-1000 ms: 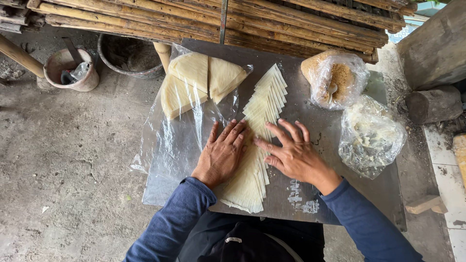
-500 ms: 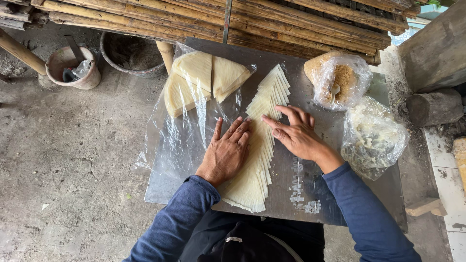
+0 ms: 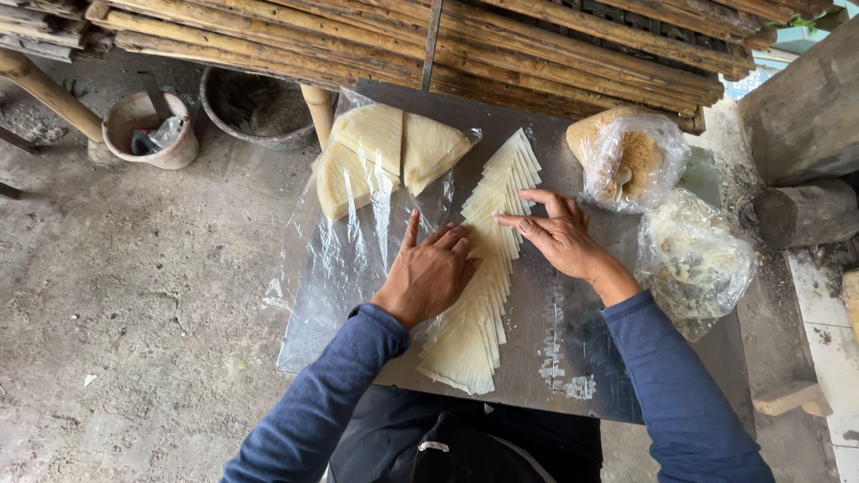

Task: The person separates thin, triangular sheets of dough on a metal table. They then scoop a brown granular filling from a plastic bag using a white spoon and place it onto the sheets before folding them into small triangular packets.

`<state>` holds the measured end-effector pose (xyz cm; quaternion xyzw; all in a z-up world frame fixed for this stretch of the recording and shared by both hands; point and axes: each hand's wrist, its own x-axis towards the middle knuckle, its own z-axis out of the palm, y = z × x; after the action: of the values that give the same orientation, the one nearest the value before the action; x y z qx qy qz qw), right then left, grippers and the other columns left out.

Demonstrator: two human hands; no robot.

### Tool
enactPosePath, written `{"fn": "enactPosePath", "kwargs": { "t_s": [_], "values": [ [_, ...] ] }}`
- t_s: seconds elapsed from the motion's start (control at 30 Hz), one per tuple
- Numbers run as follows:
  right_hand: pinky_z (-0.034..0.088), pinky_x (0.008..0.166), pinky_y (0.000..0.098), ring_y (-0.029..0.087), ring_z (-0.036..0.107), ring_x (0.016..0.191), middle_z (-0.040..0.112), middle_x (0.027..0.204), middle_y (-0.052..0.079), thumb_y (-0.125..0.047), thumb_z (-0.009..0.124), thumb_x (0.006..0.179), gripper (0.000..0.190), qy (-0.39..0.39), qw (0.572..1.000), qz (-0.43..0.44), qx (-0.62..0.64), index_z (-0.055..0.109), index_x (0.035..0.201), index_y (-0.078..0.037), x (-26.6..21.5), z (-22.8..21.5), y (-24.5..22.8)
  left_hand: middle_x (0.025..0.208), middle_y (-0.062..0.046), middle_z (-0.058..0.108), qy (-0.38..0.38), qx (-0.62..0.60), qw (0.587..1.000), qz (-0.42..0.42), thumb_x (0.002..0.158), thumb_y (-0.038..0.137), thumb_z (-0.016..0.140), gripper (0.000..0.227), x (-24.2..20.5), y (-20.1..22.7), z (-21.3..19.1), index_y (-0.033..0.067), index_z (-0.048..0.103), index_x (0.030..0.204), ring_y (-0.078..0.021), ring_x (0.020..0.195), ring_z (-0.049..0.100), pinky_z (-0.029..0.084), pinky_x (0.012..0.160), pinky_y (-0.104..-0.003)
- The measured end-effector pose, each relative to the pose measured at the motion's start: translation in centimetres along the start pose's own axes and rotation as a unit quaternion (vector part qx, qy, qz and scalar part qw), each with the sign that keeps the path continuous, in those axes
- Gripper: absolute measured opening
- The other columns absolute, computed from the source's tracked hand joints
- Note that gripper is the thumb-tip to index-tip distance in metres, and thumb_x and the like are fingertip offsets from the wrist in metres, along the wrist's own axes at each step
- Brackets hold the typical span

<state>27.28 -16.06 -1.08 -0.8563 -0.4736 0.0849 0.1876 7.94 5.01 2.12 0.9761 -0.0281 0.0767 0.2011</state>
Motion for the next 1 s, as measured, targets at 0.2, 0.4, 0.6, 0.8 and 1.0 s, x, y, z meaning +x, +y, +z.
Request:
{"fn": "enactPosePath", "kwargs": {
  "t_s": [0.2, 0.4, 0.6, 0.8, 1.0],
  "values": [
    [0.023, 0.111, 0.0441, 0.025, 0.039, 0.131, 0.046, 0.153, -0.001, -0.051, 0.037, 0.106, 0.046, 0.037, 0.999, 0.003, 0.023, 0.076, 0.123, -0.035, 0.3, 0.4, 0.5, 0.134, -0.006, 0.066, 0.022, 0.033, 0.999, 0.016, 0.101, 0.035, 0.055, 0.037, 3.4, -0.8, -0.3, 0.0119, 0.066, 0.128, -0.0248, 0.127, 0.060, 0.021, 0.125, -0.060],
    [0.022, 0.114, 0.0445, 0.024, 0.042, 0.135, 0.052, 0.149, 0.001, -0.045, 0.038, 0.109, 0.046, 0.094, 0.994, -0.044, 0.037, 0.080, 0.113, -0.028, 0.5, 0.7, 1.0, 0.135, -0.005, 0.066, 0.065, -0.049, 0.995, 0.062, 0.102, 0.030, 0.057, 0.031, 4.5, -2.8, 1.9, 0.0120, 0.072, 0.121, -0.0249, 0.130, 0.058, 0.025, 0.122, -0.056],
    [0.028, 0.117, 0.0403, 0.020, 0.048, 0.132, 0.058, 0.143, -0.002, -0.047, 0.036, 0.111, 0.047, 0.126, 0.991, -0.009, 0.042, 0.079, 0.108, -0.028, 0.3, 0.1, 1.8, 0.134, -0.005, 0.066, 0.069, -0.070, 0.993, 0.065, 0.099, 0.028, 0.059, 0.027, 4.4, -3.6, 2.5, 0.0132, 0.074, 0.116, -0.0254, 0.130, 0.057, 0.027, 0.121, -0.054],
    [0.015, 0.116, 0.0564, 0.035, 0.036, 0.140, 0.042, 0.158, 0.010, -0.048, 0.036, 0.105, 0.049, 0.089, 0.985, -0.082, -0.125, 0.062, 0.141, -0.030, 0.3, 0.8, 0.2, 0.134, -0.006, 0.066, 0.073, -0.082, 0.991, 0.070, 0.100, 0.028, 0.059, 0.027, 4.6, -3.6, 2.3, 0.0119, 0.074, 0.116, -0.0263, 0.129, 0.056, 0.027, 0.120, -0.055],
    [0.004, 0.121, 0.0620, 0.035, 0.025, 0.150, 0.037, 0.162, 0.006, -0.054, 0.040, 0.102, 0.053, 0.060, 0.972, -0.056, -0.221, 0.044, 0.152, -0.038, -1.2, 0.5, -2.9, 0.132, -0.005, 0.066, 0.080, -0.084, 0.990, 0.080, 0.098, 0.027, 0.060, 0.025, 4.7, -4.0, 2.6, 0.0116, 0.074, 0.114, -0.0252, 0.130, 0.057, 0.029, 0.119, -0.056]
  ]
}}
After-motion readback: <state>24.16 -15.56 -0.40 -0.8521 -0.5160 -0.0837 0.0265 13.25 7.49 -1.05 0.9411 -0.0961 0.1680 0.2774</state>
